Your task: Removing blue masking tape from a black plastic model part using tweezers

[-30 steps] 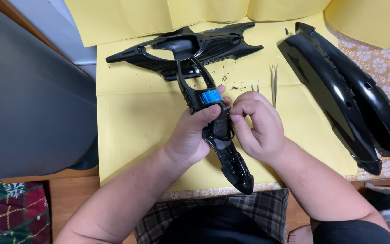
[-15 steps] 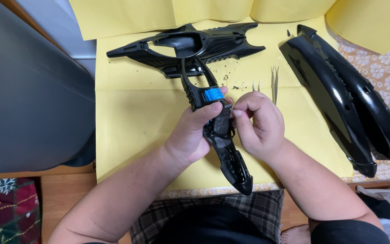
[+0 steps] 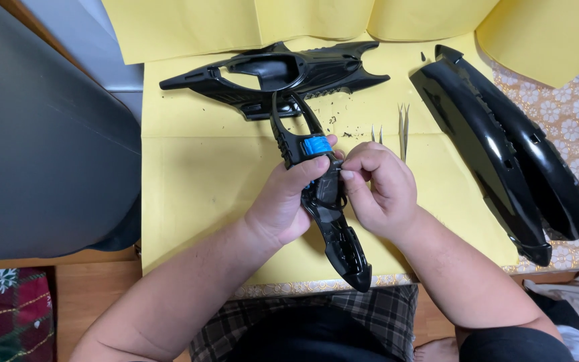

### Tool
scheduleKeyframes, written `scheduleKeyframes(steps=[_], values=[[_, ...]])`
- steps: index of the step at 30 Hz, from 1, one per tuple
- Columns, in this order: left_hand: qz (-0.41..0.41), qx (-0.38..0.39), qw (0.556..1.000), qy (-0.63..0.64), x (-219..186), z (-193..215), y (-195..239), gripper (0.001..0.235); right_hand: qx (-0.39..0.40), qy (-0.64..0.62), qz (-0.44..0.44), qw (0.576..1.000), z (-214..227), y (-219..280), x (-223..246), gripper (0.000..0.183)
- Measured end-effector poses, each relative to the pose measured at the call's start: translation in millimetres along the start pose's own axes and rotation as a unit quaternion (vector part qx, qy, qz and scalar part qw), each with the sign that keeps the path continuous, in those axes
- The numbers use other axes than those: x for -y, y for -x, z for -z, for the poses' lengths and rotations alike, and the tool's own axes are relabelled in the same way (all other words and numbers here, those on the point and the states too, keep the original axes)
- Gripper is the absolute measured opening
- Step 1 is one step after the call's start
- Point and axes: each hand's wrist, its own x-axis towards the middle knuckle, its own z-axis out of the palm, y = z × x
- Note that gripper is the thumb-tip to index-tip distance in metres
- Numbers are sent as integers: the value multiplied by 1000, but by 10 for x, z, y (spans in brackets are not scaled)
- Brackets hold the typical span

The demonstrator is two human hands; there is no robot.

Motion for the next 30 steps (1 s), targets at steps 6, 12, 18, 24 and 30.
scheduleKeyframes(steps=[6,12,18,24,30], values=[[-6,-5,1000,-2,-58,8,-27,52,23,6,13,1000,-7,-2,4,6],[2,-14,1000,12,-51,-60,9,52,6,14,16,1000,-16,-3,0,4],[13,-1,1000,-9,-17,21,-12,56,-17,-14,-3,1000,20,26,-77,4],[3,34,999,-37,-109,-93,-7,63,-56,-95,-31,993,-16,59,-63,4],[4,154,983,-100,-203,-185,41,81,-144,-153,-64,975,241,92,-370,6]])
